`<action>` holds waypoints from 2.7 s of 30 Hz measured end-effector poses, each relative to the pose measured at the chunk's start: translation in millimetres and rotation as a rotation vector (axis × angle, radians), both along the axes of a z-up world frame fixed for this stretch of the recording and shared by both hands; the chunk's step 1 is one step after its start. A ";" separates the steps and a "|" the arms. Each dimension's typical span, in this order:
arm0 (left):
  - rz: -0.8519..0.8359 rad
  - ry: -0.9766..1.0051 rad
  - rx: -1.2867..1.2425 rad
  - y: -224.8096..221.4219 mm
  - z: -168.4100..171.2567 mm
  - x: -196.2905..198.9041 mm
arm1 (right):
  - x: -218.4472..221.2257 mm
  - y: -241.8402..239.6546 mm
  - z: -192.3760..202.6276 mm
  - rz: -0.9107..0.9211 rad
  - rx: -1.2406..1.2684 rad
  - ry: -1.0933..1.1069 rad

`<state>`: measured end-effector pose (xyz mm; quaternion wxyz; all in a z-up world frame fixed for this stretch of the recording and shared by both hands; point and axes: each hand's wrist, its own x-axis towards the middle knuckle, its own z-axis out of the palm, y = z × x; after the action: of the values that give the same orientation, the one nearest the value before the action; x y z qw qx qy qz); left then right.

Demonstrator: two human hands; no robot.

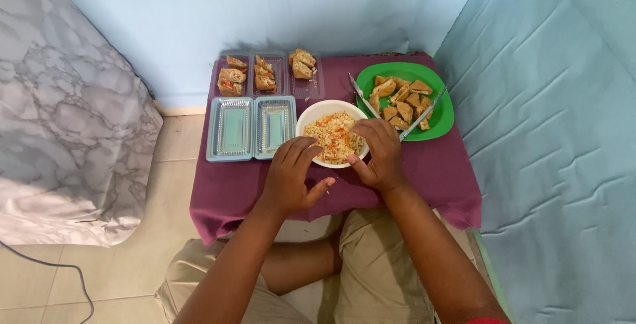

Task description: Filling fried pastry shells with a mixture and sealing the edges using a hair straightener.

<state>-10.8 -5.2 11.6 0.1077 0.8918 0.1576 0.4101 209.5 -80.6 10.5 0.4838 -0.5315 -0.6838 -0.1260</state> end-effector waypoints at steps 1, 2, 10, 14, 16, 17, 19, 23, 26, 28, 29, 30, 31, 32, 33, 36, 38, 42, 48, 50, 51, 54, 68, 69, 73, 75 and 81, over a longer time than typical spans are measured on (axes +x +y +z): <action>-0.001 0.003 -0.004 -0.3 -1.5 0.2 | -0.5 -0.7 0.2 -0.001 -0.004 0.003; -0.002 -0.002 -0.009 -0.2 -2.5 0.3 | -1.1 -0.9 1.2 0.005 -0.007 0.003; -0.003 -0.037 -0.026 -1.4 -3.1 -0.2 | -2.2 -0.9 1.9 0.024 -0.020 0.014; -0.008 -0.036 -0.037 -1.9 -1.4 -1.2 | -1.1 0.0 -0.2 0.024 -0.010 0.000; -0.015 -0.032 -0.044 -1.4 -1.2 -0.9 | -1.1 0.2 -0.3 0.021 -0.007 0.002; -0.010 -0.025 -0.039 -0.7 -2.3 -0.6 | -1.4 0.5 0.5 0.027 -0.006 -0.005; -0.008 -0.019 -0.039 -0.4 -4.2 -1.4 | -2.9 -0.7 1.4 0.030 -0.009 -0.012; 0.006 -0.026 -0.033 0.0 -1.5 -0.8 | -2.8 -1.5 3.4 0.048 -0.041 -0.025; 0.004 -0.028 -0.053 -2.7 2.8 -0.3 | -1.7 -1.0 1.9 0.058 -0.058 -0.045; 0.001 -0.024 -0.069 -3.7 3.3 -0.2 | -1.0 -0.3 -0.1 0.065 -0.072 -0.048; 0.001 -0.018 -0.072 -4.0 2.2 0.0 | -0.3 0.1 -1.8 0.072 -0.066 -0.048; 0.002 -0.011 -0.074 -3.2 1.6 0.0 | 0.2 1.7 -3.3 0.080 -0.058 -0.048; 0.001 -0.009 -0.074 -1.5 -2.7 0.3 | 2.1 2.5 -6.5 0.078 -0.058 -0.047; 0.007 0.005 -0.090 0.1 -6.9 0.4 | 4.0 3.1 -9.8 0.069 -0.068 -0.060; 0.014 0.020 -0.105 1.5 -11.2 0.5 | 5.7 3.7 -13.0 0.059 -0.078 -0.074; 0.040 0.030 -0.086 3.7 -14.1 1.8 | 7.1 5.3 -15.4 0.038 -0.075 -0.115; 0.075 0.055 -0.051 1.0 -9.8 1.5 | 6.6 4.4 -16.6 0.053 -0.082 -0.084; 0.044 0.082 -0.092 1.2 -11.7 2.6 | 5.1 2.2 -14.0 0.012 -0.081 -0.107; 0.081 0.091 -0.065 1.4 -16.5 2.7 | 7.9 3.3 -18.7 -0.009 -0.100 -0.155; 0.096 0.095 -0.043 1.8 -16.0 2.1 | 10.9 4.8 -24.9 0.004 -0.100 -0.126; 0.112 0.098 -0.022 1.9 -15.6 1.7 | 12.3 5.6 -27.8 0.017 -0.100 -0.098; 0.075 0.091 -0.048 5.8 -21.0 2.4 | 12.8 4.8 -26.4 -0.074 -0.116 -0.155; 0.108 -0.045 -0.049 3.3 -9.4 2.8 | 22.3 -17.7 7.0 -0.173 0.128 -0.045; 0.103 -0.078 -0.054 2.5 -7.0 3.2 | 23.1 -25.9 19.3 -0.270 0.106 -0.051; 0.101 -0.090 -0.059 2.6 -6.7 3.9 | 33.1 -33.9 24.3 -0.510 -0.201 -0.209; 0.111 -0.085 -0.068 1.5 -3.1 3.7 | 34.4 -37.1 25.1 -0.529 -0.379 -0.296; 0.096 -0.092 -0.071 1.0 -2.4 2.1 | 34.0 -35.4 16.2 -0.609 -0.297 -0.356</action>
<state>-8.7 -4.2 9.1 0.1269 0.8590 0.2094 0.4497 243.5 -116.0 26.7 0.2156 -0.7444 -0.5787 -0.2540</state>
